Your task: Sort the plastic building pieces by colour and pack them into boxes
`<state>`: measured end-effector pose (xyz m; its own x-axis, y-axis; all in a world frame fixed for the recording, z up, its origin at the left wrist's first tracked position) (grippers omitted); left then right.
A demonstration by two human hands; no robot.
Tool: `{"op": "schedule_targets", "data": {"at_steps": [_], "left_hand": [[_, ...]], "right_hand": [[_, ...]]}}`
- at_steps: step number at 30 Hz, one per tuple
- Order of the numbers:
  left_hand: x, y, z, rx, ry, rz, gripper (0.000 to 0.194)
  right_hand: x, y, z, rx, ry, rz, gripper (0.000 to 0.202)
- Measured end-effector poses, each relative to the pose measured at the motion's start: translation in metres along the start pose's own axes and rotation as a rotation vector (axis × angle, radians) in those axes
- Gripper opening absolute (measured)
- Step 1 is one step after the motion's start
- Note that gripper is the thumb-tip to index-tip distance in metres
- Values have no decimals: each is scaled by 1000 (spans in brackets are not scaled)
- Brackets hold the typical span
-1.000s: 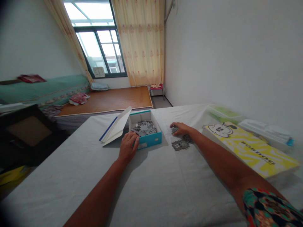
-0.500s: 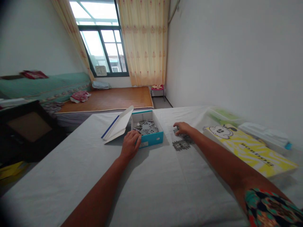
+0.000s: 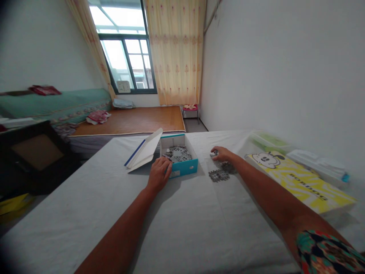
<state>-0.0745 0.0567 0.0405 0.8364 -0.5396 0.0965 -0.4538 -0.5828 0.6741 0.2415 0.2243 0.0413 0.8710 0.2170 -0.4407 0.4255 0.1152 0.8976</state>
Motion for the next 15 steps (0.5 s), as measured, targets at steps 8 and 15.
{"op": "schedule_targets", "data": {"at_steps": [8,15], "left_hand": [[-2,-2,2,-11,4,-5,21],[0,0,1,-50,4,-29,22]], "right_hand": [[-111,22,-9,22,327,-444,70],[-127,16,-15,-19,344,-287,65]]}}
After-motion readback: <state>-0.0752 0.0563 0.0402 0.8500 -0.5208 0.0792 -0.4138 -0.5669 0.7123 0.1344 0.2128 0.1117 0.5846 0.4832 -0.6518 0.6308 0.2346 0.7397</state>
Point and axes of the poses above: each hand's wrist, its own z-axis away from the middle knuckle, its own y-axis out of the back of the hand, x = y × z, the point moved 2 cm from there along -z, towards the middle knuckle, and after that the axes turned 8 degrees about -y, right-handed, at the moved point
